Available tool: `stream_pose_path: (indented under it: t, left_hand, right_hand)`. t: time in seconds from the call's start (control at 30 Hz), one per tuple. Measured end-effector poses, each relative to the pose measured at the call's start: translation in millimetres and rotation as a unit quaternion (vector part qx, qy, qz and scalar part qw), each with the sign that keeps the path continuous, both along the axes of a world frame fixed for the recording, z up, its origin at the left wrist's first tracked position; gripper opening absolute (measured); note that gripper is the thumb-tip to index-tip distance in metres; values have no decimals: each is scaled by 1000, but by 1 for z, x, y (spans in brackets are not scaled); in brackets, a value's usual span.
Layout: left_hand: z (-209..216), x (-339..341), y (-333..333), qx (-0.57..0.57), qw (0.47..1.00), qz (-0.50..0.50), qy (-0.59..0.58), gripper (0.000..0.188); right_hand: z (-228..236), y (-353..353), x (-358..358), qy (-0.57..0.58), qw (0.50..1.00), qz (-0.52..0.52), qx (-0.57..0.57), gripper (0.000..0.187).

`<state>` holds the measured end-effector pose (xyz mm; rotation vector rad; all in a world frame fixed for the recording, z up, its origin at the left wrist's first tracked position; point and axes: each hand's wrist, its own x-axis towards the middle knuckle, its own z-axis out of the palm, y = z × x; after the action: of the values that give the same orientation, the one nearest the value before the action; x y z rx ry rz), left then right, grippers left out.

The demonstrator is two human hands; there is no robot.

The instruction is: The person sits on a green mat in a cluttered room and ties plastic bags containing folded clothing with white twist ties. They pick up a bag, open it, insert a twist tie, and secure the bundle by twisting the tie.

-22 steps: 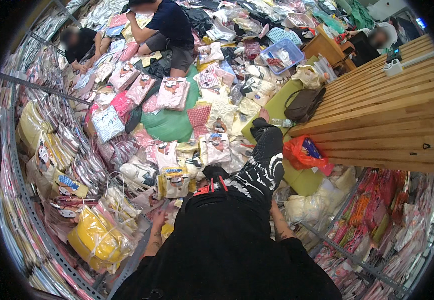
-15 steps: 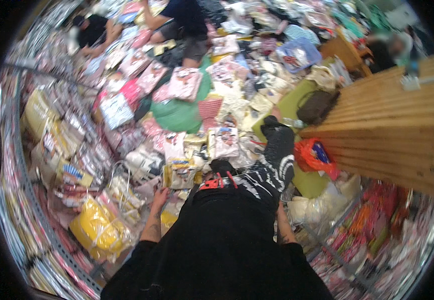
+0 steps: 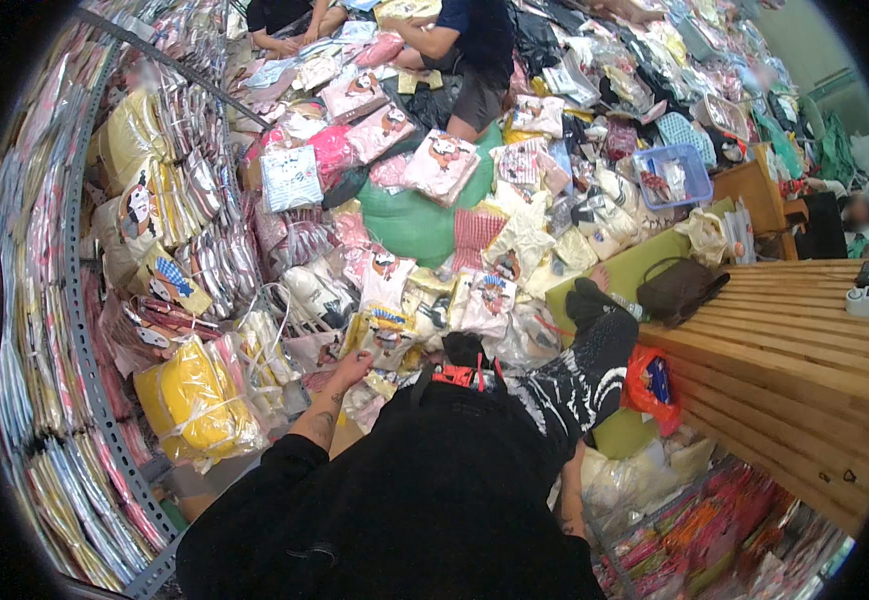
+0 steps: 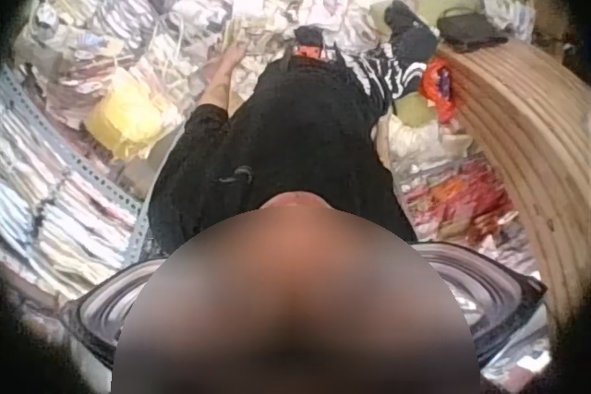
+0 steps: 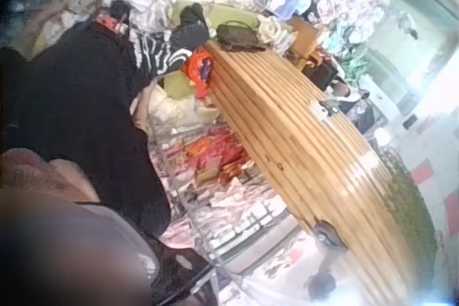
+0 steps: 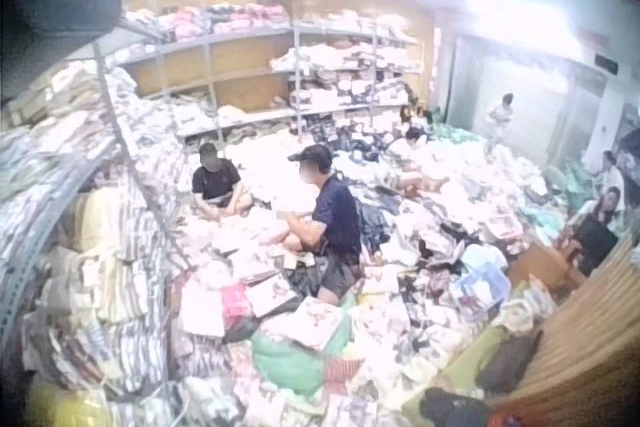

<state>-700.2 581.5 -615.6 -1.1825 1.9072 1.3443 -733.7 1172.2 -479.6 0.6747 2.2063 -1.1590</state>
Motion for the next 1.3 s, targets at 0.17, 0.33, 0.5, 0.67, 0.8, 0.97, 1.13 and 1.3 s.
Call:
stream_pose_path:
  t: [0.17,0.33,0.5,0.67,0.8,0.97,1.13,1.3]
  left_hand:
    - [0,-10,10,-16,999,-11,27,46]
    - [-4,40,-14,-35,999,5,-1,44]
    - [13,64,-2,-13,998,48,-29,44]
    - [11,107,2,-20,997,68,-26,49]
    - [-16,125,5,-10,995,32,-90,50]
    - [-14,104,15,-48,998,-13,-48,47]
    - [17,46,24,-62,997,-33,41,43]
    - [15,12,65,57,977,-201,35,53]
  right_hand:
    - [-26,40,-60,169,958,-54,226,25]
    - [91,-67,-154,233,922,-300,-72,25]
    - [99,-94,-178,235,931,112,256,28]
    - [98,-90,-168,167,982,83,16,26]
    - [164,-110,-144,170,980,99,-32,18]
    - [168,-106,-121,169,978,101,-68,18]
    - [127,-96,-109,190,974,70,106,22]
    - [95,-98,-68,169,971,89,143,43]
